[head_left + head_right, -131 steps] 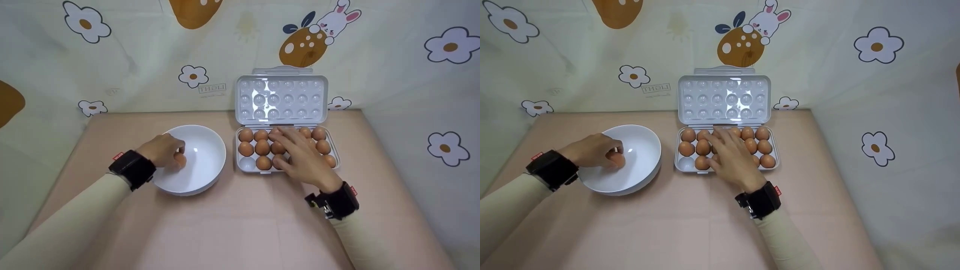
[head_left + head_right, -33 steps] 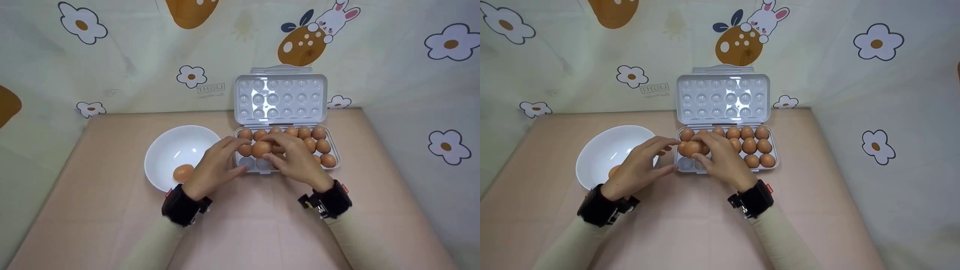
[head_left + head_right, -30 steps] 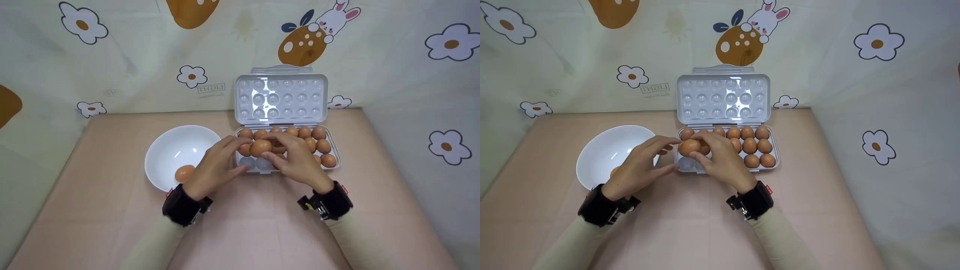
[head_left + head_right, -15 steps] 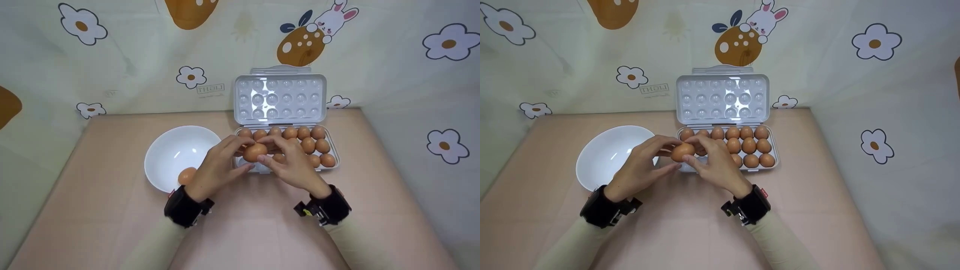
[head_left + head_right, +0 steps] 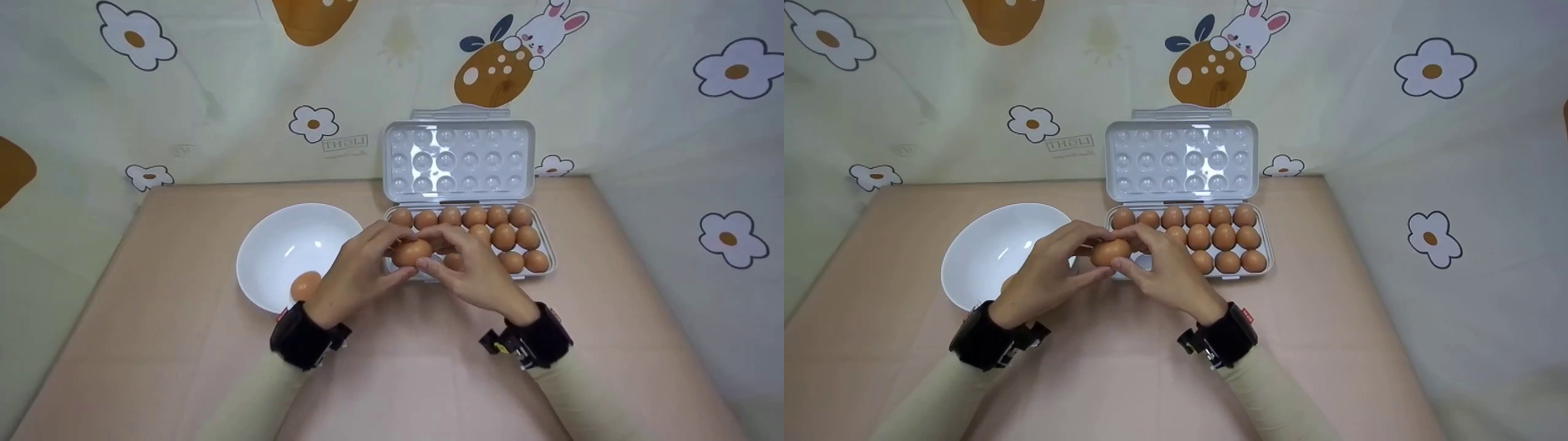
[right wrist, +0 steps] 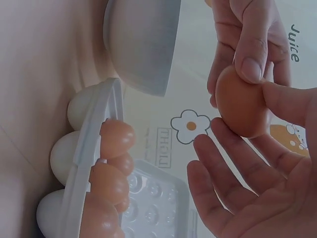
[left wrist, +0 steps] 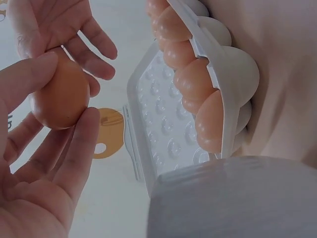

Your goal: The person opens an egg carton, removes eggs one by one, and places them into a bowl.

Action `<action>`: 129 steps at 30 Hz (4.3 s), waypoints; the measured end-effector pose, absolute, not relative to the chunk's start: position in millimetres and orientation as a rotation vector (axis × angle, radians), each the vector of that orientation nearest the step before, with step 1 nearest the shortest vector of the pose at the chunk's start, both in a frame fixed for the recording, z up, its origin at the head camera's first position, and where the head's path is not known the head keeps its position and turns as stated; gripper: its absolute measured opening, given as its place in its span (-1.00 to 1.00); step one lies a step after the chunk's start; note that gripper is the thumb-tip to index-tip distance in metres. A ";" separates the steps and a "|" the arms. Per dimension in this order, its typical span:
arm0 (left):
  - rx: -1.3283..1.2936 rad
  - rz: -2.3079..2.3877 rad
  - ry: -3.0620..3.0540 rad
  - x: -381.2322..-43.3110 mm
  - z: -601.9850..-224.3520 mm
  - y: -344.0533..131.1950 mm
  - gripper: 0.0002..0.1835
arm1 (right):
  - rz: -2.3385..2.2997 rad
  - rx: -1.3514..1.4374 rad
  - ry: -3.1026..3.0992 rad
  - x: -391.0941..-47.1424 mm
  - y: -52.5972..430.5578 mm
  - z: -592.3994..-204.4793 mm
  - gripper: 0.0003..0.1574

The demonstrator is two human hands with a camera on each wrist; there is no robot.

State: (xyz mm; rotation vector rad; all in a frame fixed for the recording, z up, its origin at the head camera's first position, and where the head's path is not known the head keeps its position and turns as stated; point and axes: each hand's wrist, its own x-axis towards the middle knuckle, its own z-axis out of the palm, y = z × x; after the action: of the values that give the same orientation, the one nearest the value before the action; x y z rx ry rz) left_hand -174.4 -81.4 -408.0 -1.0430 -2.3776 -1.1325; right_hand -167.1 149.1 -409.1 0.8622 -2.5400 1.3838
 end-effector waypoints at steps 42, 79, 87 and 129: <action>-0.946 -0.771 -2.770 -203.3 -354.8 -189.5 -0.58 | 0.834 0.997 -2.575 -182.7 189.8 -398.9 -0.26; -0.975 -0.355 -3.224 -233.5 -377.2 -218.2 -0.77 | 0.738 0.995 -2.627 -185.6 190.9 -404.5 -0.30; -0.968 -0.295 -3.294 -232.6 -384.5 -218.0 -0.84 | 0.734 0.978 -2.651 -184.6 190.8 -403.8 -0.32; -1.014 -0.645 -2.903 -198.3 -353.4 -162.5 -0.54 | 0.646 0.973 -2.741 -188.5 195.3 -411.1 -0.50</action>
State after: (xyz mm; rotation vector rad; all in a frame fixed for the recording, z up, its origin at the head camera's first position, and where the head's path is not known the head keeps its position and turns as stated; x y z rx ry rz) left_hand -198.3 -162.5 -353.4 -1.0143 -2.9027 -0.6446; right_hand -188.5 195.3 -411.1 0.9732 -2.7409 0.6456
